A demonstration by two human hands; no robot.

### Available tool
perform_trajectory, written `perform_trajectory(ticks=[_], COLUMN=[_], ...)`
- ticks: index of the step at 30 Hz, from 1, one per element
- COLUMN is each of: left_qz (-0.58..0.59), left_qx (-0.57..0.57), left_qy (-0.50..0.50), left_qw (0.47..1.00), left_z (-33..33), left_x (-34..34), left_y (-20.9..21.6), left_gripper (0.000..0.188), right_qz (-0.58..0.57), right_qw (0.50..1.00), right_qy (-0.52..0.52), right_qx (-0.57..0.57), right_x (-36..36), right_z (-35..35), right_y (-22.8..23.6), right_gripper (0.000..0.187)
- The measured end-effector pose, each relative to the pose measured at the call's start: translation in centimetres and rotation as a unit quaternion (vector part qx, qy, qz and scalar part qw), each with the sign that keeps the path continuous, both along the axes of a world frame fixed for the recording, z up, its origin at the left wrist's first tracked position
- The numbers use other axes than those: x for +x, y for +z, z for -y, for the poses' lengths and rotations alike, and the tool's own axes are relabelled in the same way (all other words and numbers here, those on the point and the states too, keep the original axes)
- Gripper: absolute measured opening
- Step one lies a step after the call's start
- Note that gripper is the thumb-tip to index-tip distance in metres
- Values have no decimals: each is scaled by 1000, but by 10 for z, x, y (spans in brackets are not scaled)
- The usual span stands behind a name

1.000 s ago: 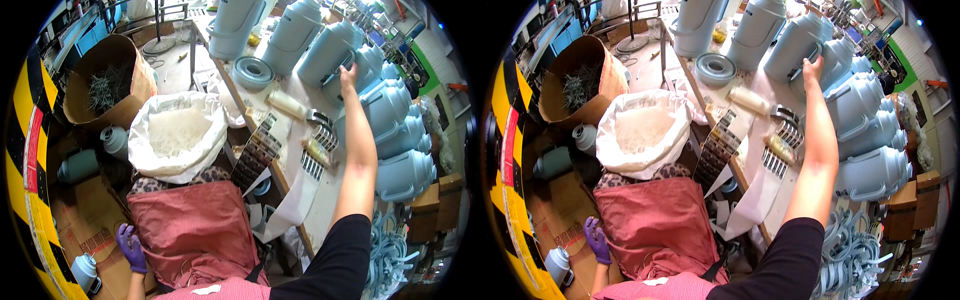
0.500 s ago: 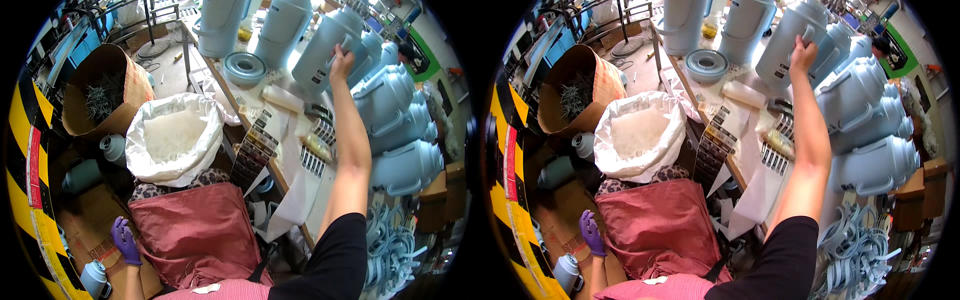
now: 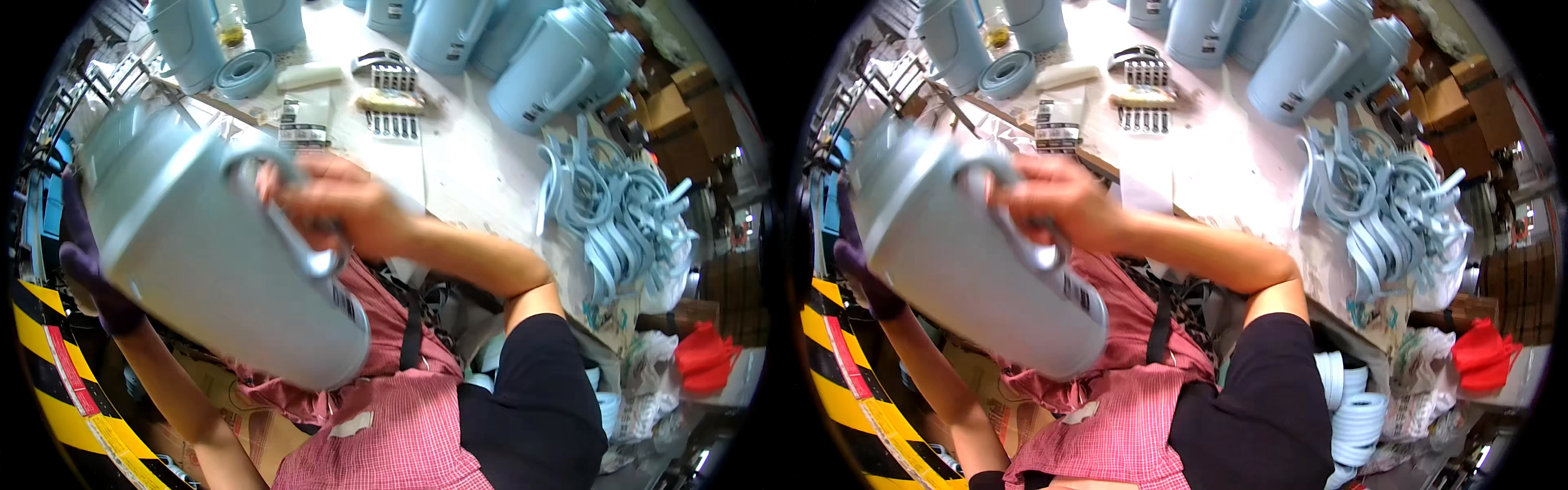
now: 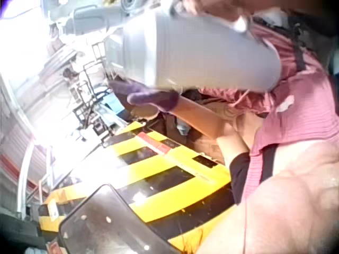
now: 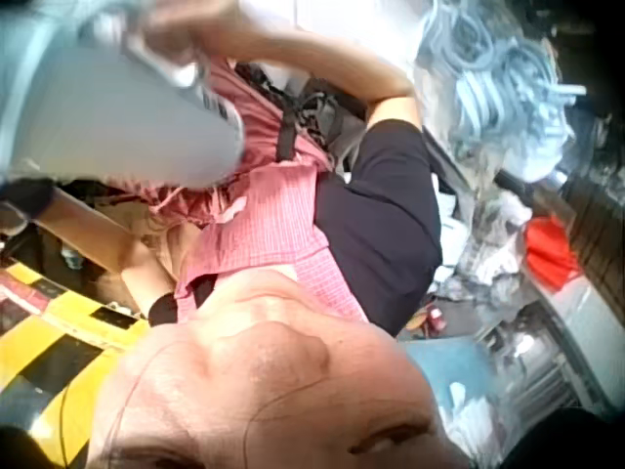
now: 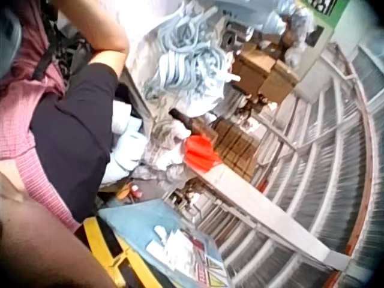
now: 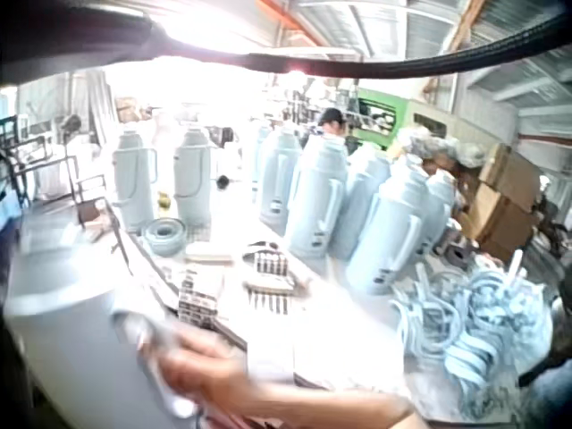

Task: The person assembles water flasks by inserting white stoppers into the flask openings, placing outer lids onto the flasks, and applying labels to the sides of the flasks.

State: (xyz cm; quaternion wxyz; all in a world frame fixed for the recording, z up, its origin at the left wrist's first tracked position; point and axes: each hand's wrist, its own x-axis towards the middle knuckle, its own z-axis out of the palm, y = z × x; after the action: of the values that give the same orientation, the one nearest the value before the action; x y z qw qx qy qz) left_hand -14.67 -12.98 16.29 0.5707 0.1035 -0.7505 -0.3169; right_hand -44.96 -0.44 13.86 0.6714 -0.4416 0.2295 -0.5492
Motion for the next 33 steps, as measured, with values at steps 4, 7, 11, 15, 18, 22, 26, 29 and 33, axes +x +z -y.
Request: perform_trajectory(ticks=[4,7,11,15,18,22,26,29,33], left_qz=[51,66,262,182,143,118,54,136,99], left_qx=[342,400,76,230,306,313,305,217,287], left_qy=[-188,-110,183,114,-9,-34,177,196,163], left_qw=[919,908,945,949,941,942,934,947,939], left_z=[-15,-33,-6,-37,-81,-86,-110,-126,-160], left_x=[8,43,151,106,74,101,83,106,92], left_y=[-44,-67,-71,-44,-32,-39,-23,-22,-23], left_gripper=[76,64,50,54,87,98,98,100,95], right_qz=[-160,-474,-896,-907,-857,-830,-793,-865,-846], right_qw=[982,791,333,236,259,244,265,213,250], right_qy=[-61,-349,-285,-284,-428,-501,-543,-452,-471], right_qx=[-82,-169,71,200,124,9,-78,41,11], right_x=[11,-89,-214,-258,-266,-282,-294,-273,-267], right_z=[-58,-93,-142,-211,-258,-242,-252,-260,-261], right_y=[-58,-53,-26,-91,-139,-161,-146,-160,-162], right_gripper=[34,26,38,36,36,22,20,26,29])
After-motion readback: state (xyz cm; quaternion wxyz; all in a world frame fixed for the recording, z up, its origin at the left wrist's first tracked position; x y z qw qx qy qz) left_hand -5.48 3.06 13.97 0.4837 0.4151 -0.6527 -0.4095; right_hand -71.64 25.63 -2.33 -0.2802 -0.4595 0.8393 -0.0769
